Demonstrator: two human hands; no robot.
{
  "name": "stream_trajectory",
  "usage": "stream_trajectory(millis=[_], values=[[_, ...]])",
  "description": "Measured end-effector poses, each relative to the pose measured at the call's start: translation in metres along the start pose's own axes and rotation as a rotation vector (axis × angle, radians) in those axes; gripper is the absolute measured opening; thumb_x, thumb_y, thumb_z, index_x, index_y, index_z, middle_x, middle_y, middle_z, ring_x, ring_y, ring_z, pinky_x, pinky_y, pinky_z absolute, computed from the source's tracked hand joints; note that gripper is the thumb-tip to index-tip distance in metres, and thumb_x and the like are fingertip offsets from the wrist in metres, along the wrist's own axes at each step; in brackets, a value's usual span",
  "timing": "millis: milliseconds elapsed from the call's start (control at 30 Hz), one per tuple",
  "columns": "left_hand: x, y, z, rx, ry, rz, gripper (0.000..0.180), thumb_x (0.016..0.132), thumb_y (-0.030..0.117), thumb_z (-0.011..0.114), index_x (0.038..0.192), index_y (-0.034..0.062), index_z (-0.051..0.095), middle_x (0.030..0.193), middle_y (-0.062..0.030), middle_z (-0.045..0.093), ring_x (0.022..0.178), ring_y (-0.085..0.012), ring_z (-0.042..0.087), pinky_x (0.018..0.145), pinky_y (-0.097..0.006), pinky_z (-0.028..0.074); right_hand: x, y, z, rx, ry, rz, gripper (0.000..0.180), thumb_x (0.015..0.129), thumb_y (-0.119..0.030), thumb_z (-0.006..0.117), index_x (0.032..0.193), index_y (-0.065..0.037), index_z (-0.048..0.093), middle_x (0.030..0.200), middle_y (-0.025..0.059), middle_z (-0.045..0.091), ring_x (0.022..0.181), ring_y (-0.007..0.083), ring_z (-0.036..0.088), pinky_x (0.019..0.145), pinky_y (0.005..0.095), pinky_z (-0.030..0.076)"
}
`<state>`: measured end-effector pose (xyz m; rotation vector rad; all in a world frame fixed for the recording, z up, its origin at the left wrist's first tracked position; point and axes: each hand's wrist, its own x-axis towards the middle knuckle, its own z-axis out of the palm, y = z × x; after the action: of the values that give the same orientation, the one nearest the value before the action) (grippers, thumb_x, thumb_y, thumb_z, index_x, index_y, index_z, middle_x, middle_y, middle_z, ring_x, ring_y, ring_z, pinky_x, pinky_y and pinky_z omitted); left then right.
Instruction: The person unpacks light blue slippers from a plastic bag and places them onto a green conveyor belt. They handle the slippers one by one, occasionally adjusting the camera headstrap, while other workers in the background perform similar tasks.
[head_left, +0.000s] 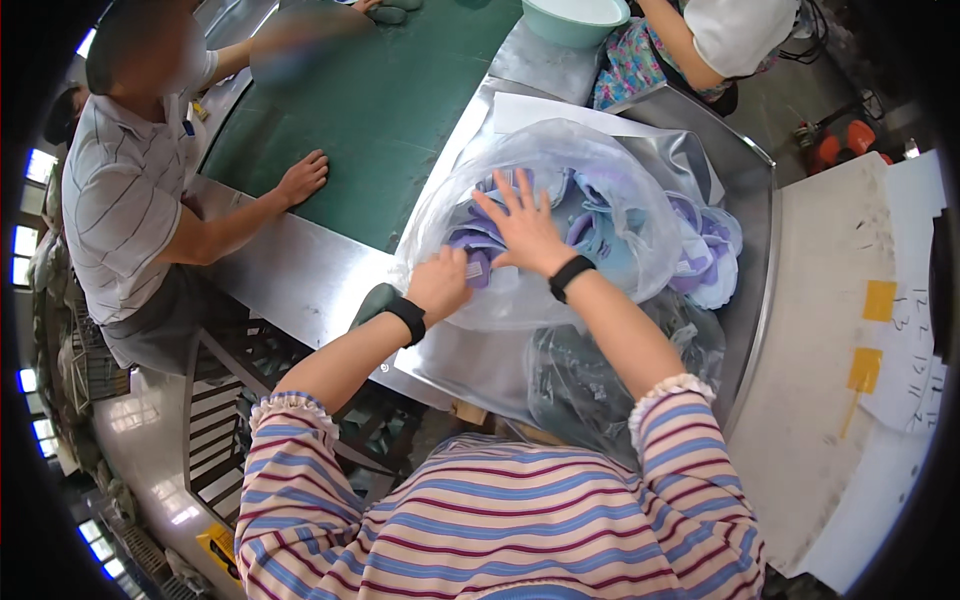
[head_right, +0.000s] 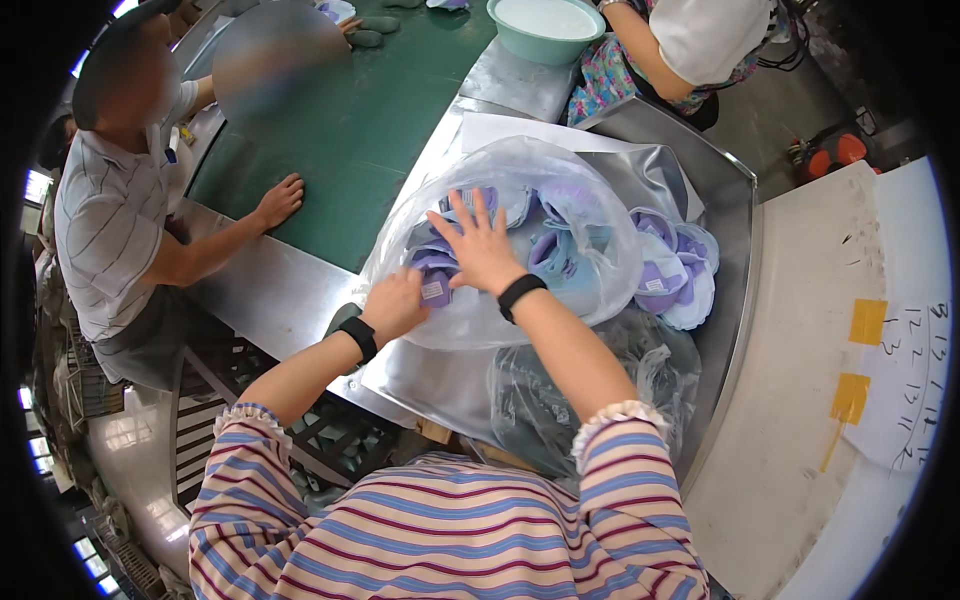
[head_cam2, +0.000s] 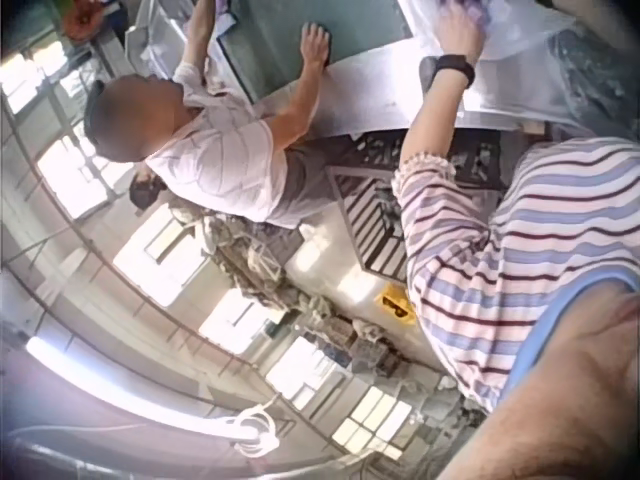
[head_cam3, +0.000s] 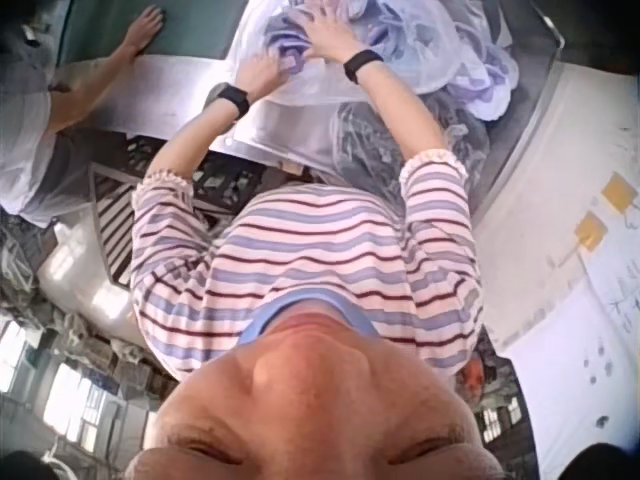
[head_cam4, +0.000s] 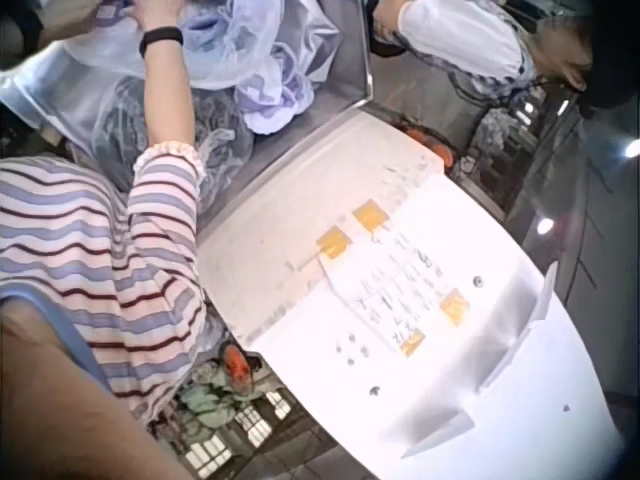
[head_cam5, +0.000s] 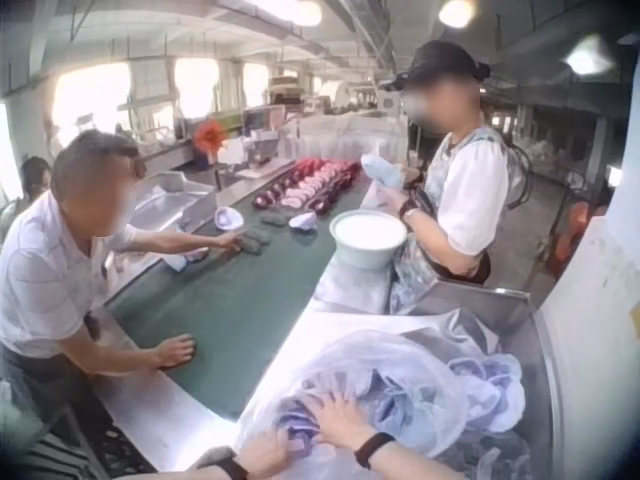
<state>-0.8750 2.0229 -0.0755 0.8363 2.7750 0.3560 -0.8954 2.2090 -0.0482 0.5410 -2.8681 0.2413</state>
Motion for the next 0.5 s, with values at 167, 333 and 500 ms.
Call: stream_trajectory(millis=[167, 333, 500], values=[[0.006, -0.026, 0.027, -0.927, -0.358, -0.432, 0.058, 0.075, 0.043, 0.064, 0.106, -0.0016, 0.044, 0.098, -0.0148, 0.057, 0.080, -0.0283, 0.059, 0.068, -0.034, 0.048, 0.018, -0.008, 0.058, 0.063, -0.043, 0.086, 0.040, 0.063, -0.018, 0.066, 0.101, -0.010, 0.055, 0.090, 0.0050, 0.055, 0.092, 0.0254, 0.051, 0.072, 0.0438, 0.042], [-0.001, 0.012, 0.006, -1.882, -0.297, -0.839, 0.091, 0.077, 0.071, 0.038, 0.126, -0.0047, 0.032, 0.116, -0.0200, 0.048, 0.104, -0.0283, 0.051, 0.087, -0.042, 0.041, -0.034, -0.008, 0.030, 0.214, 0.123, -0.023, 0.009, 0.066, -0.010, 0.056, 0.075, -0.010, 0.057, 0.073, 0.0045, 0.054, 0.073, 0.0238, 0.055, 0.059, 0.0379, 0.042], [-0.031, 0.052, -0.037, -2.164, -0.530, -0.626, 0.097, 0.076, 0.076, 0.021, 0.126, -0.0063, 0.032, 0.119, -0.0192, 0.047, 0.111, -0.0334, 0.048, 0.092, -0.050, 0.038, -0.087, -0.015, -0.066, 0.148, 0.297, 0.016, 0.016, 0.059, -0.006, 0.058, 0.074, -0.009, 0.058, 0.068, 0.0029, 0.049, 0.069, 0.0204, 0.052, 0.064, 0.0353, 0.042]])
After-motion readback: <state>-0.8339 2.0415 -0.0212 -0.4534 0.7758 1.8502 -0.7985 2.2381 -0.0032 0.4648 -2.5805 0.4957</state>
